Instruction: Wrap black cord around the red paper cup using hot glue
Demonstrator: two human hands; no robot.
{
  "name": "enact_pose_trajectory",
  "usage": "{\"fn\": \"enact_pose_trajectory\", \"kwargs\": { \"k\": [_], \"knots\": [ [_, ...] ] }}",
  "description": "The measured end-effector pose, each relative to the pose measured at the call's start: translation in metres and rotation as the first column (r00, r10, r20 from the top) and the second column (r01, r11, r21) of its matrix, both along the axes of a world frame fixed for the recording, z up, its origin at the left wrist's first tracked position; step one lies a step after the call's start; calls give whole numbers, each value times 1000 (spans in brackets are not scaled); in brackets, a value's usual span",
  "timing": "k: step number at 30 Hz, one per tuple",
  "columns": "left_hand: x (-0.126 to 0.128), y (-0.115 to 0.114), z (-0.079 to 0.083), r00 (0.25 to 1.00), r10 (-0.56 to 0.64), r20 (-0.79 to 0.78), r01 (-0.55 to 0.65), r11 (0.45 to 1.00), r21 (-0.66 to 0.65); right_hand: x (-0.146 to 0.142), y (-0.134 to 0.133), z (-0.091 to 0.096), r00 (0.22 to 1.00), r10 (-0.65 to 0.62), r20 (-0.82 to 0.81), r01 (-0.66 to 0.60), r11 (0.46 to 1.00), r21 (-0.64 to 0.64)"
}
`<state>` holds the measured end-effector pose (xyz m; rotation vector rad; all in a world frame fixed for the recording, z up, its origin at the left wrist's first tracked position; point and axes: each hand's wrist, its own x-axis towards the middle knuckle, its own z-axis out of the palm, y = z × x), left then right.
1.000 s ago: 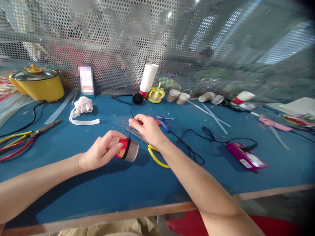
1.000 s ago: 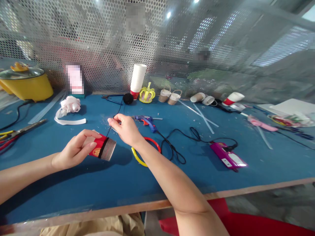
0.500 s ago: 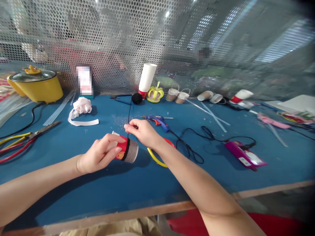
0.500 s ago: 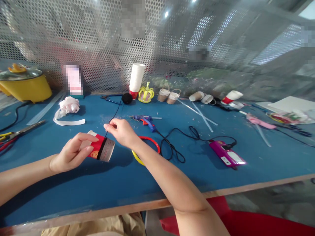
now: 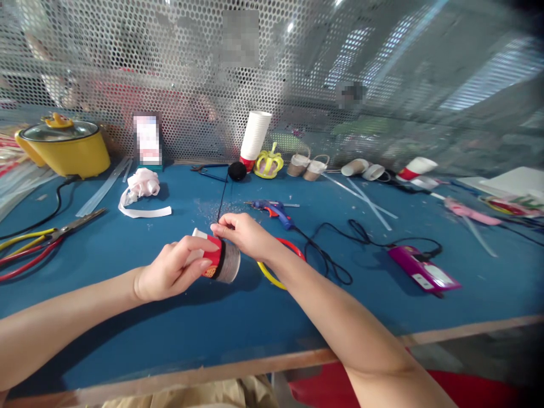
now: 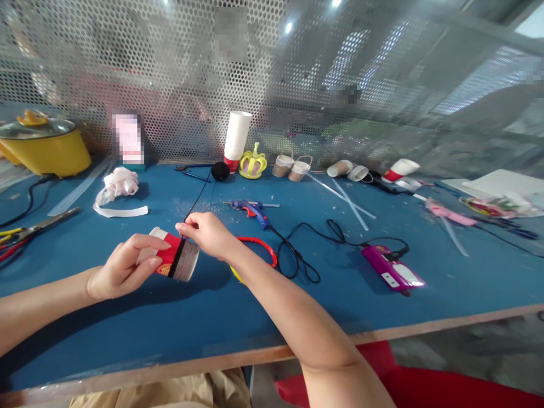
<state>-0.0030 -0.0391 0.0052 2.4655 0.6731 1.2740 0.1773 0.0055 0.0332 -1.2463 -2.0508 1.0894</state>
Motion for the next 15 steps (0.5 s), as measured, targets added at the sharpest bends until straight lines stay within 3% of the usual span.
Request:
{"fn": "enact_pose_trajectory", "kwargs": {
  "k": [15],
  "knots": [
    [2, -1, 5, 999, -30, 19, 29, 998, 53, 1, 2, -6, 999, 39, 19, -38, 998, -44]
  ]
}}
